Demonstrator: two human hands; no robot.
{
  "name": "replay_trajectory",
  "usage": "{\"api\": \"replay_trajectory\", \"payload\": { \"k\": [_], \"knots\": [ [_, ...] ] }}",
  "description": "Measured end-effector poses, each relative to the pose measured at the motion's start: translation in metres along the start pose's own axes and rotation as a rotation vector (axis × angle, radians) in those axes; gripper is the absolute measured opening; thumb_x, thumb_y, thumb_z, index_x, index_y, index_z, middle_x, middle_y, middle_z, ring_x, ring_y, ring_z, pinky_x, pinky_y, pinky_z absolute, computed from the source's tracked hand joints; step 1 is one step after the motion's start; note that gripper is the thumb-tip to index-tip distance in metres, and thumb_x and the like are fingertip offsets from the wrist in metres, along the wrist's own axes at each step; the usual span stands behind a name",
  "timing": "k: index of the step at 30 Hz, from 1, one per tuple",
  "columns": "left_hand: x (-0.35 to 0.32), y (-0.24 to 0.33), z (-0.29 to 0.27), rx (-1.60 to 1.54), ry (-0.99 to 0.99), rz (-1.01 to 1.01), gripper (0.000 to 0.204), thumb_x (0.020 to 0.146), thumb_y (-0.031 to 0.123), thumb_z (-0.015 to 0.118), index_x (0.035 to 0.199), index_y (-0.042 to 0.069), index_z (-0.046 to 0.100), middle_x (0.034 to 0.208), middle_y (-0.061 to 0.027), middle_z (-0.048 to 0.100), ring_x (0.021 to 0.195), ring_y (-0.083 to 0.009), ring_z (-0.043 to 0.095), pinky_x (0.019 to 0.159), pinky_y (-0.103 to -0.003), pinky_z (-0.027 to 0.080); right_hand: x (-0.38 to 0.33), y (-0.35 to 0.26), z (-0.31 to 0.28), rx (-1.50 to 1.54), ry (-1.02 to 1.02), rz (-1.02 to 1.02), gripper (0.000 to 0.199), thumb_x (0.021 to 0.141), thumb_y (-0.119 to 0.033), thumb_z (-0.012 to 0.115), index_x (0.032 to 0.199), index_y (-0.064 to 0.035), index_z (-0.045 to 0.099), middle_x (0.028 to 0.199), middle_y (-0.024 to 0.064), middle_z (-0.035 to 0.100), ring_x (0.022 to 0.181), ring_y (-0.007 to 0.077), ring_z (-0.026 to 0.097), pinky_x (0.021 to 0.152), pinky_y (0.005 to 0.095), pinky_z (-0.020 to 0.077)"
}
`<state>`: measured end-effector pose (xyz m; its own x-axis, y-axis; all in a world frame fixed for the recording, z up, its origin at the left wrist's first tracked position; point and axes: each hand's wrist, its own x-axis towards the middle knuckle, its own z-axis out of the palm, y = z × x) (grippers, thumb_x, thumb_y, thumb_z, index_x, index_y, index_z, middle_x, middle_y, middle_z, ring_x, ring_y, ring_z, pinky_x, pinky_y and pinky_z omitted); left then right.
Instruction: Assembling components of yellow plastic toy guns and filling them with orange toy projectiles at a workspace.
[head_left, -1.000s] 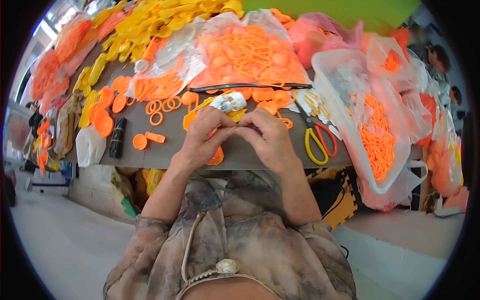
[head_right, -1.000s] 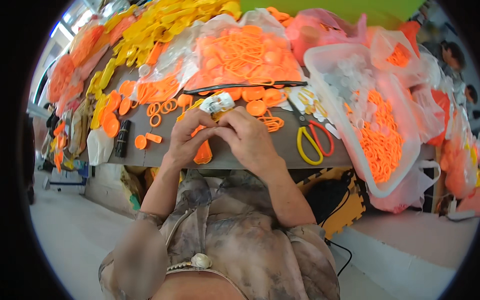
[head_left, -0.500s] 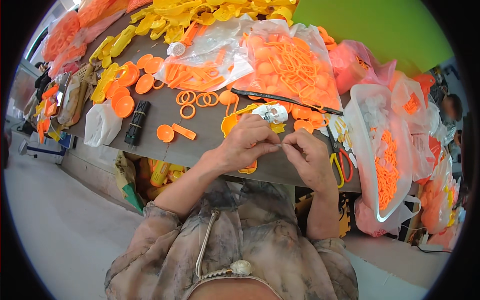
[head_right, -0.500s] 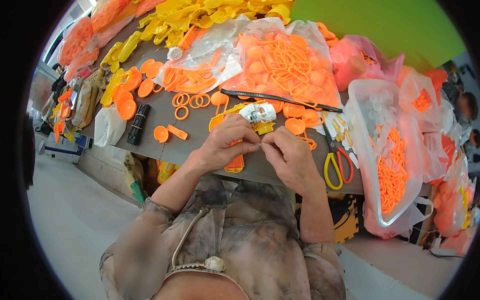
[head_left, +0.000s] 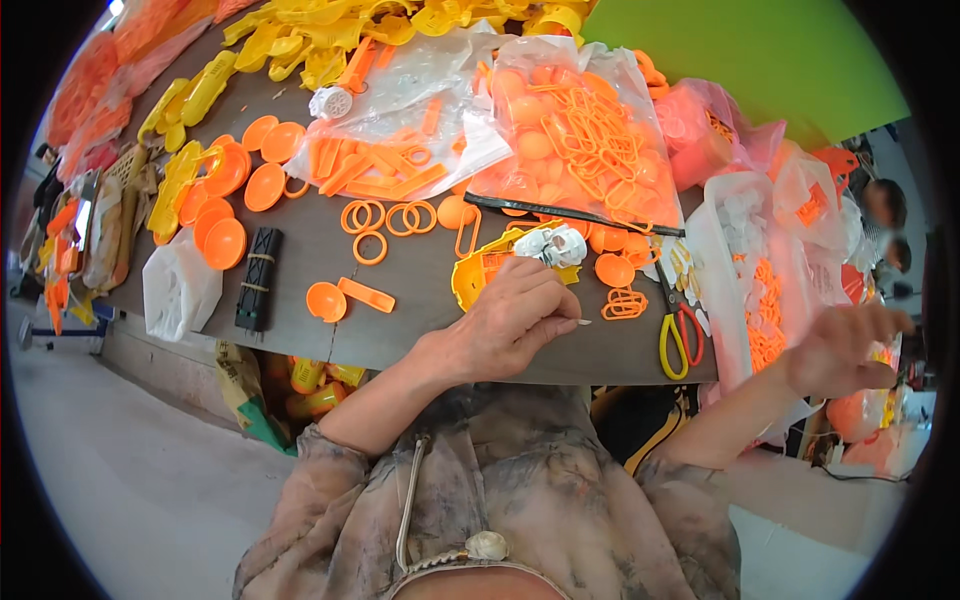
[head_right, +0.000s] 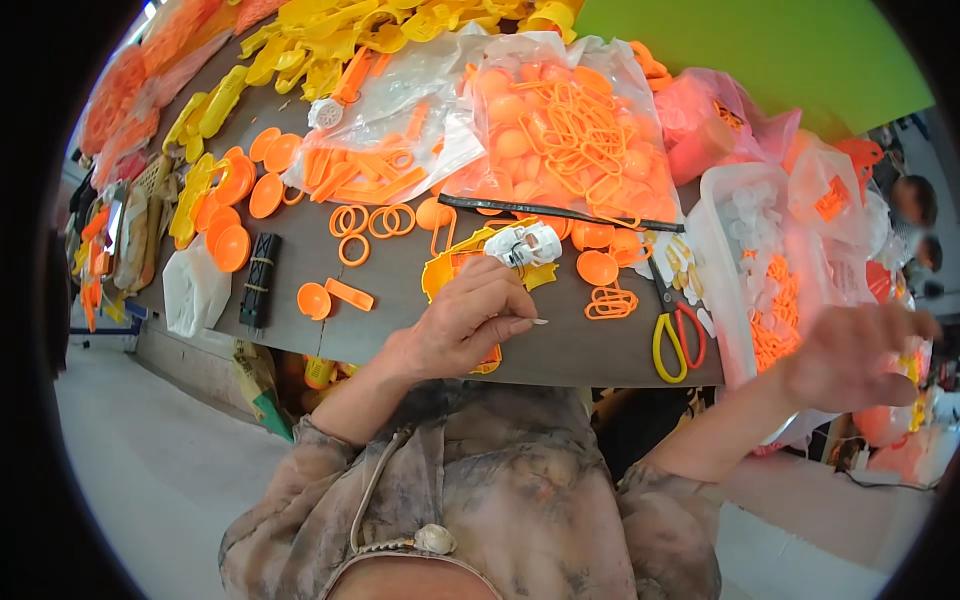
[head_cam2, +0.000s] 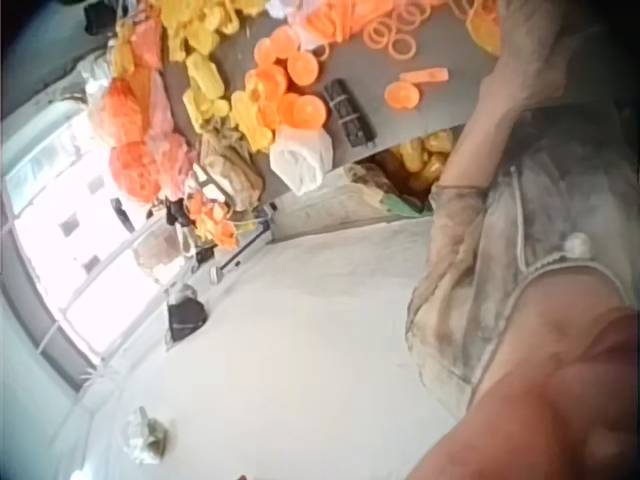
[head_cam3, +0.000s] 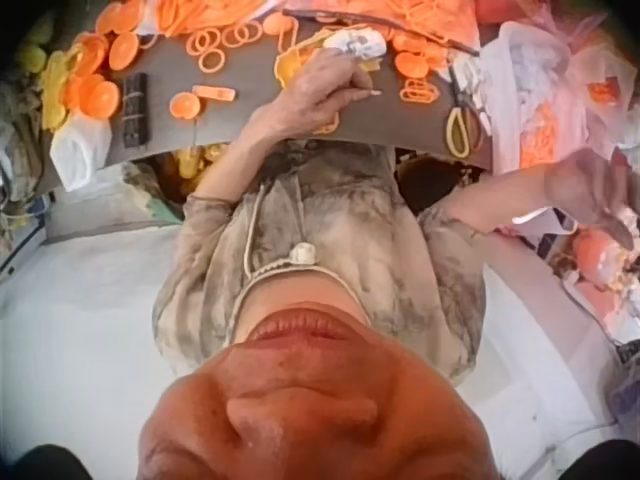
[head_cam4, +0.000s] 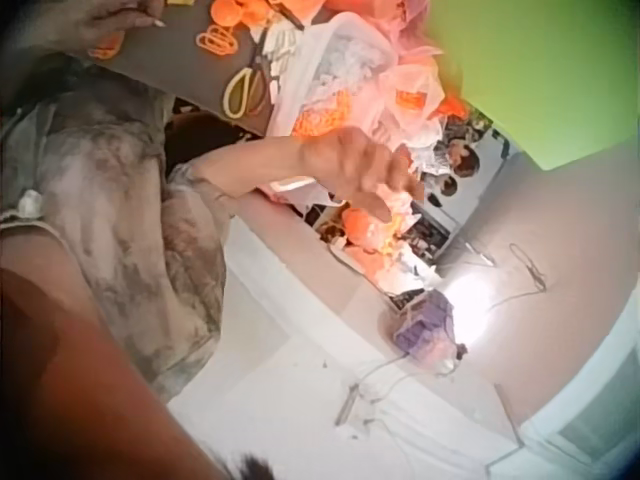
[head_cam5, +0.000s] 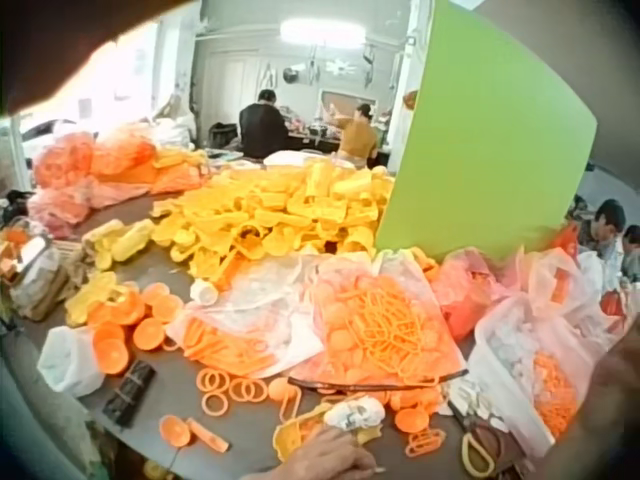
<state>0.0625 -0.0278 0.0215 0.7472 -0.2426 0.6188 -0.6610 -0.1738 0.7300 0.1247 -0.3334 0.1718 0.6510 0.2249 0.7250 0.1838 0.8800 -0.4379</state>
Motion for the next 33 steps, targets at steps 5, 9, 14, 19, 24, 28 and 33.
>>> {"api": "replay_trajectory", "payload": {
  "k": [5, 9, 14, 19, 24, 28, 33],
  "knots": [
    [0.001, -0.002, -0.002, -0.014, 0.023, -0.007, 0.011, 0.077, 0.002, 0.065, 0.084, 0.005, 0.056, 0.077, -0.0057, 0.053, 0.074, -0.0229, 0.050, 0.070, -0.034, 0.036, 0.014, 0.006, -0.005, 0.092, -0.010, 0.150, 0.048, 0.077, -0.020, 0.072, 0.117, -0.0036, 0.053, 0.092, 0.0047, 0.054, 0.068, 0.0133, 0.051, 0.056, 0.0252, 0.0440],
    [-0.001, -0.002, -0.003, -0.074, 0.046, 0.007, 0.012, 0.076, 0.000, 0.065, 0.084, 0.006, 0.057, 0.077, -0.0055, 0.053, 0.074, -0.0237, 0.050, 0.070, -0.034, 0.036, 0.022, 0.077, -0.001, -0.324, -0.012, 0.487, 0.060, 0.091, -0.051, 0.046, 0.125, -0.0015, 0.049, 0.105, 0.0134, 0.060, 0.069, 0.0195, 0.056, 0.060, 0.0322, 0.0474],
    [-0.006, -0.002, -0.006, -0.110, 0.096, 0.005, 0.017, 0.074, -0.001, 0.066, 0.085, 0.006, 0.057, 0.075, -0.0060, 0.051, 0.073, -0.0249, 0.049, 0.068, -0.035, 0.035, 0.063, 0.167, 0.001, -0.900, -0.132, 0.914, 0.041, 0.093, -0.032, 0.049, 0.117, 0.0012, 0.054, 0.090, 0.0076, 0.064, 0.073, 0.0150, 0.060, 0.065, 0.0276, 0.0499],
    [-0.007, -0.001, -0.007, -0.140, 0.103, -0.002, 0.018, 0.073, 0.000, 0.065, 0.085, 0.007, 0.054, 0.076, -0.0054, 0.048, 0.075, -0.0241, 0.048, 0.069, -0.034, 0.035, 0.097, 0.242, -0.021, -1.213, -0.337, 1.009, 0.033, 0.089, -0.027, 0.056, 0.110, -0.0009, 0.060, 0.085, 0.0038, 0.063, 0.070, 0.0108, 0.059, 0.063, 0.0238, 0.0470],
    [-0.012, -0.002, -0.006, -0.173, 0.084, 0.004, 0.017, 0.073, 0.001, 0.065, 0.085, 0.007, 0.054, 0.076, -0.0061, 0.047, 0.074, -0.0240, 0.047, 0.069, -0.034, 0.034, 0.123, 0.298, -0.054, -1.641, -0.587, 0.695, 0.029, 0.086, -0.025, 0.058, 0.102, -0.0012, 0.063, 0.082, 0.0048, 0.063, 0.073, 0.0137, 0.059, 0.067, 0.0258, 0.0466],
    [-0.015, -0.001, -0.008, -0.160, 0.047, -0.008, 0.017, 0.075, 0.001, 0.066, 0.088, 0.006, 0.055, 0.082, -0.0052, 0.053, 0.077, -0.0234, 0.050, 0.071, -0.035, 0.035, 0.154, 0.326, -0.088, -1.988, -0.678, 0.502, 0.028, 0.083, -0.025, 0.058, 0.096, -0.0017, 0.064, 0.089, 0.0143, 0.063, 0.084, 0.0268, 0.061, 0.075, 0.0347, 0.0471],
    [-0.015, -0.002, -0.007, -0.178, 0.035, -0.015, 0.018, 0.074, 0.001, 0.066, 0.087, 0.005, 0.055, 0.082, -0.0052, 0.053, 0.079, -0.0235, 0.051, 0.072, -0.035, 0.036, 0.190, 0.348, -0.120, -2.149, -0.668, 0.418, 0.026, 0.082, -0.021, 0.056, 0.096, -0.0015, 0.064, 0.093, 0.0164, 0.063, 0.091, 0.0333, 0.059, 0.081, 0.0407, 0.0461]
  ]
}}
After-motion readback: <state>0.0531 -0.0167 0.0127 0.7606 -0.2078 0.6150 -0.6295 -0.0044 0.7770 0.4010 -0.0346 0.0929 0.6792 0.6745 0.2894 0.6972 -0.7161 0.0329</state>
